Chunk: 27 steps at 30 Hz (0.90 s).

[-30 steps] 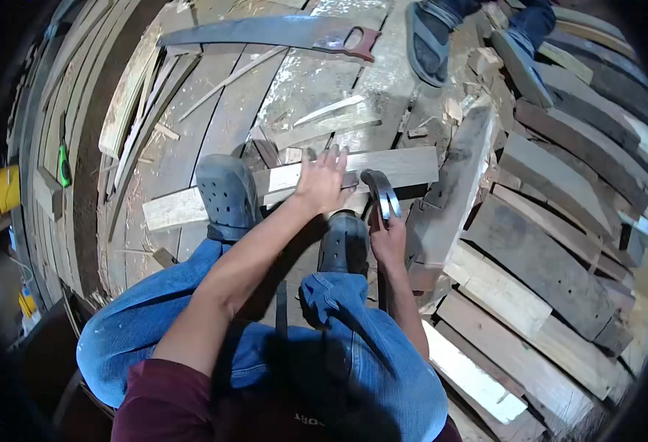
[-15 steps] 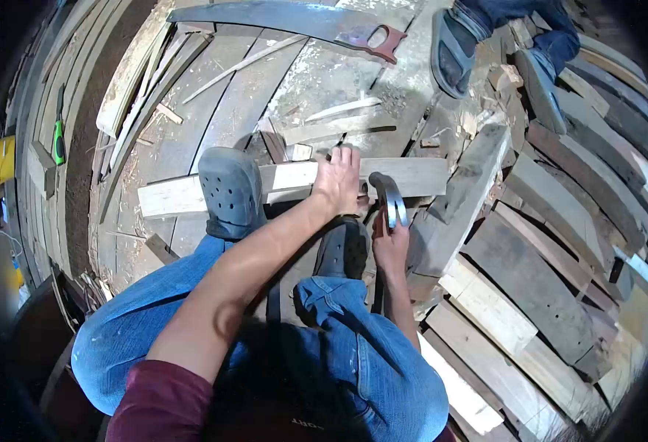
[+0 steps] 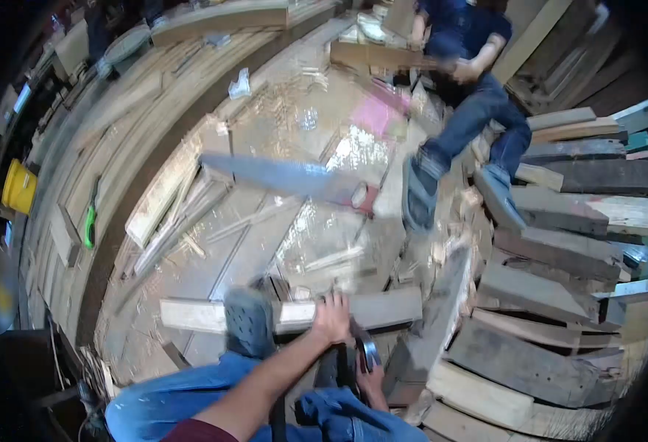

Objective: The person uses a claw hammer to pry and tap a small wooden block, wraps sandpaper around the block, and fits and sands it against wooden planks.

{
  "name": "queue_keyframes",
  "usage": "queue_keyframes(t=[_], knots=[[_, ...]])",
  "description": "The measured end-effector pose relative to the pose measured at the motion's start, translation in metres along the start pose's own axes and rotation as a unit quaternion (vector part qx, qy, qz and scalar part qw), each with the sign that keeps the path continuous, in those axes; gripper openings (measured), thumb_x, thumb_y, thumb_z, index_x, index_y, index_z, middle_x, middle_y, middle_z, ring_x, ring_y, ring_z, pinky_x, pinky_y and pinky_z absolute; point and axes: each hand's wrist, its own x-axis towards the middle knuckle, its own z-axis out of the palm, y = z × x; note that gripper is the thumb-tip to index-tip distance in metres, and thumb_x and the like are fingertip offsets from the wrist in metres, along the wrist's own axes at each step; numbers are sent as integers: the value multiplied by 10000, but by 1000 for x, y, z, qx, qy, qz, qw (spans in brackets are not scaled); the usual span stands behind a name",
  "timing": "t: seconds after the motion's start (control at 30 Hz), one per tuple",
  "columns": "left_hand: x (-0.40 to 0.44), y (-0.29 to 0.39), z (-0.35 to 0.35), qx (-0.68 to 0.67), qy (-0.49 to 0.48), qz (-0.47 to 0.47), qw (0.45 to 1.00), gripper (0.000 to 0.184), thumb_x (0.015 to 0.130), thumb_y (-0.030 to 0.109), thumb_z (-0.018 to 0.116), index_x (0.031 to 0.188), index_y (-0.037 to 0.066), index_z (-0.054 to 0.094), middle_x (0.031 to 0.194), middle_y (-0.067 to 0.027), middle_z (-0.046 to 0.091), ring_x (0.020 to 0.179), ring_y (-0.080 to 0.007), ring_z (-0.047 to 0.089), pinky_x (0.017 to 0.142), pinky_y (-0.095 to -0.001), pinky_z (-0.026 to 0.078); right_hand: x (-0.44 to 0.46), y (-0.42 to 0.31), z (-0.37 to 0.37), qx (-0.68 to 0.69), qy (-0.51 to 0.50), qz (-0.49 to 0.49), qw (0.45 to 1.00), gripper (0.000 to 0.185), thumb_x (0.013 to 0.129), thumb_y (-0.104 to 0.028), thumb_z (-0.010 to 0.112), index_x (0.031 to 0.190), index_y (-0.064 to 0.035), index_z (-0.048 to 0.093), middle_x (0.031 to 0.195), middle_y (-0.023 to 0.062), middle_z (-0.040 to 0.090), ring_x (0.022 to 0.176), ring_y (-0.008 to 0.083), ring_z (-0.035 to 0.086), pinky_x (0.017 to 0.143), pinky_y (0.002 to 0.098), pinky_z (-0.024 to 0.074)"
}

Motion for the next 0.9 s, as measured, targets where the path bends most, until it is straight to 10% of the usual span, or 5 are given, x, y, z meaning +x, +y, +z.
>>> queue_keyframes(t=[0.2, 0.57, 0.67, 0.83, 0.9], knots=[[-2, 4, 12, -42, 23, -24, 999, 798, 771, 573, 565, 1292, -9, 396, 1240, -194, 476, 1196, -351, 449, 1007, -598, 285, 7, -18, -1, 114, -79, -30, 990, 340, 844, -366, 676, 892, -30, 650, 711, 93, 634, 663, 133, 596, 604, 323, 473], [6, -3, 11, -21, -23, 2, 1000, 792, 734, 551, 614, 1295, 26, 421, 1235, -182, 490, 1200, -333, 458, 953, -585, 358, -2, -1, 17, 331, -133, 58, 932, 315, 837, -321, 690, 998, -73, 582, 807, 102, 629, 642, 242, 573, 552, 427, 453], [3, 1, 12, -20, -21, 0, 1000, 787, 719, 513, 645, 1294, 24, 422, 1266, -177, 474, 1222, -319, 444, 949, -571, 373, -6, -40, -14, 114, -61, -41, 991, 341, 841, -358, 687, 789, -29, 615, 636, 42, 573, 596, 106, 520, 548, 332, 439], [2, 4, 11, 62, 68, 14, 996, 710, 818, 470, 528, 1329, -4, 395, 1255, -175, 486, 1183, -321, 476, 962, -509, 392, 12, 7, 6, 122, -11, -105, 987, 404, 888, -362, 622, 713, 2, 601, 557, 130, 563, 503, 210, 549, 500, 388, 416], [7, 5, -13, 19, -66, -1, 998, 690, 819, 473, 523, 1311, 1, 419, 1200, -176, 521, 1143, -309, 500, 924, -462, 425, 4, -28, -18, 85, -33, -41, 995, 405, 894, -388, 609, 785, 1, 625, 612, 146, 584, 577, 207, 577, 546, 380, 432]])
